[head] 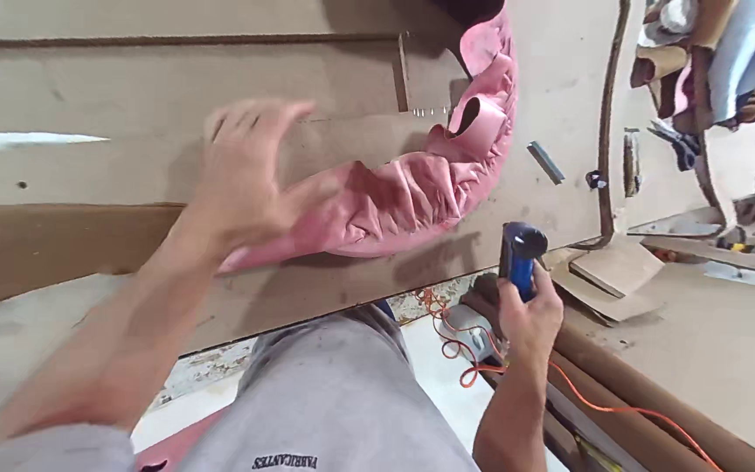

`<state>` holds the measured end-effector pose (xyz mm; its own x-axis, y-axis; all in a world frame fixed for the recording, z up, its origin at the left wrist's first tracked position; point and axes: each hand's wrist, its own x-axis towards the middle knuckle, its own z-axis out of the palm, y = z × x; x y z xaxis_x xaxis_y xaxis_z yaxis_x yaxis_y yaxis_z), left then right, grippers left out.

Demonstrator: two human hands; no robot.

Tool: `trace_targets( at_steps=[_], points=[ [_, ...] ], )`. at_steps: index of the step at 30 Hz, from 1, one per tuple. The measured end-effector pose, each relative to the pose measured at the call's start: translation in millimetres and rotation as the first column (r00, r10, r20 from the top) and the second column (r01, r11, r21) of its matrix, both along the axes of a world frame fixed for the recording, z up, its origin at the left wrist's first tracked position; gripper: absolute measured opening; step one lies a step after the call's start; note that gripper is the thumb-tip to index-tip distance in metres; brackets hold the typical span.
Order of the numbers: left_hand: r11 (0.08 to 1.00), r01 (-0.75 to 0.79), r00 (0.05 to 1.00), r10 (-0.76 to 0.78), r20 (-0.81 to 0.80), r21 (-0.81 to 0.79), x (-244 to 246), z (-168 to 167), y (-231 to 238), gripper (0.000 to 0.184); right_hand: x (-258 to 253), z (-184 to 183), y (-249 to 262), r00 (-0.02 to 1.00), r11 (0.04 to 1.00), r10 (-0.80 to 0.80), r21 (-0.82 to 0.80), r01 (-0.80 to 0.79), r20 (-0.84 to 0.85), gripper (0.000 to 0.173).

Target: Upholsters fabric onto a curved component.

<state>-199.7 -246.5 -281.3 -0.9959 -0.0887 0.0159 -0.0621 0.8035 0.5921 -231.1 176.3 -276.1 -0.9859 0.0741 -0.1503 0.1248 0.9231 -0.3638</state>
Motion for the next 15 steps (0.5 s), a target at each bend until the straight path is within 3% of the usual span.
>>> trace_targets(
  at_steps=[1, 2, 3, 6, 7, 9, 11, 13, 15],
  points=[
    [0.996, -0.044, 0.992, 0.054, 0.117, -0.084, 25.3, -4.3, 2.2, 0.110, -16.6, -8.0, 5.6, 1.000, 1.000, 0.007, 0.027, -0.007, 0.002, 0.060],
    [0.988, -0.061, 0.979, 0.087, 0.186, -0.140, 45.7, -14.5, 8.6, 0.113, -32.0, -16.7, 9.4, 1.000, 0.999, 0.011, 0.049, -0.012, 0.013, 0.060],
    [0.982, -0.052, 0.975, 0.089, 0.205, -0.180, 61.0, -25.4, 16.3, 0.102, -45.4, -25.0, 12.1, 0.999, 0.998, 0.009, 0.065, -0.012, 0.035, 0.061],
    [0.966, 0.141, 0.989, -0.127, 0.073, -0.218, 64.3, -19.2, 17.5, 0.023, -77.0, -40.8, 17.9, 0.993, 0.998, 0.046, 0.032, -0.049, 0.106, 0.071],
    [0.949, 0.247, 0.968, -0.232, 0.095, -0.195, 52.0, -3.9, 10.3, 0.014, -81.0, -43.1, 18.6, 0.989, 0.998, 0.063, 0.022, -0.067, 0.134, 0.074],
    [0.891, 0.415, 0.900, -0.373, 0.224, -0.183, 14.5, 25.8, -1.7, 0.015, -86.2, -51.3, 18.0, 0.981, 0.991, 0.115, 0.043, -0.123, 0.154, 0.081],
    [0.777, 0.562, 0.809, -0.445, 0.384, -0.283, -24.2, 39.4, 0.9, 0.011, -86.8, -62.3, 17.1, 0.978, 0.982, 0.158, 0.078, -0.169, 0.135, 0.085],
    [0.653, 0.674, 0.724, -0.490, 0.485, -0.346, -46.2, 33.6, 4.7, 0.008, -85.9, -71.1, 19.4, 0.978, 0.976, 0.188, 0.092, -0.197, 0.092, 0.084],
    [0.639, 0.687, 0.717, -0.522, 0.462, -0.346, -51.3, 26.2, -1.9, 0.009, -85.3, -73.3, 21.4, 0.979, 0.974, 0.198, 0.105, -0.202, 0.050, 0.081]
  ],
)
